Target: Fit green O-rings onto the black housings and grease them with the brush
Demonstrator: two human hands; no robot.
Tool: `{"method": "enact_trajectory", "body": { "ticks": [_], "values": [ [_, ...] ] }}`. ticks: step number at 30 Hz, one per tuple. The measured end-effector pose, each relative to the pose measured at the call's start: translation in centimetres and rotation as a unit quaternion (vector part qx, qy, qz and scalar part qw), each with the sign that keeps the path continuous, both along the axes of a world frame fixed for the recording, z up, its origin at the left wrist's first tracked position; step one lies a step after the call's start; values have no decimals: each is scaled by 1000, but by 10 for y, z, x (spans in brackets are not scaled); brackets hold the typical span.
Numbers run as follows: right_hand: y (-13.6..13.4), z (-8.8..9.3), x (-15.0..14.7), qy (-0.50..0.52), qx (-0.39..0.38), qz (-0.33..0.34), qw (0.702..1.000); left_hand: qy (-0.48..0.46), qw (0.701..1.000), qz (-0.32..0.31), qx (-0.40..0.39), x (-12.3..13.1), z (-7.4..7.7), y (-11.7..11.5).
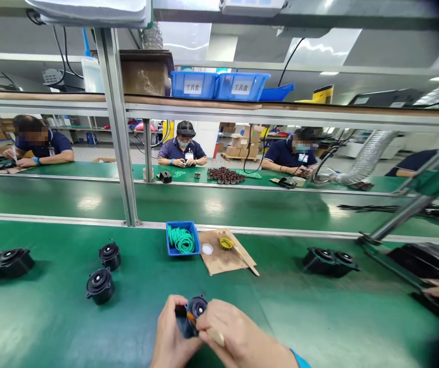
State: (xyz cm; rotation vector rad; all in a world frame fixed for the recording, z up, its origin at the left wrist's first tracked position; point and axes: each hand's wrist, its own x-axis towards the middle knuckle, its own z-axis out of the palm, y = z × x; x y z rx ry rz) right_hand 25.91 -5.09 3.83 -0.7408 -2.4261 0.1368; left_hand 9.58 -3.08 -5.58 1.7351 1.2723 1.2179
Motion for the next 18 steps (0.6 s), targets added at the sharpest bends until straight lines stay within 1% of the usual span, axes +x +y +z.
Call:
{"method": "enact_trajectory", "body": {
  "ticks": [3, 6, 9, 12, 14, 15, 16, 17, 18],
  "values": [
    [-15, -1, 2, -1, 19, -15, 1000, 1, 1000, -2, -1, -1, 4, 1],
    [-24, 1, 7, 3, 30, -23, 999, -6, 1000, -1, -14, -1, 7, 1],
    [-24, 0, 18, 0, 24, -31, 999, -5, 999, -11, -31, -2, 7, 1],
    [-14, -2, 35, 20, 21, -17, 999, -7, 999, -21, -36, -3, 9, 3],
    [-6, -1, 48, 84, 11, -9, 996, -8, 998, -32, -45, -4, 11, 5],
    [-4, 0, 56, 138, 6, -13, 990, -5, 998, -39, -53, -5, 13, 7],
    [-2, 2, 63, 204, 1, -28, 978, -2, 997, -45, -62, -7, 14, 8],
    [-1, 5, 71, 282, 1, -53, 958, 0, 996, -52, -71, -8, 15, 10],
    [-3, 7, 78, 363, 6, -84, 928, -2, 995, -60, -77, -10, 14, 12]
  ]
}}
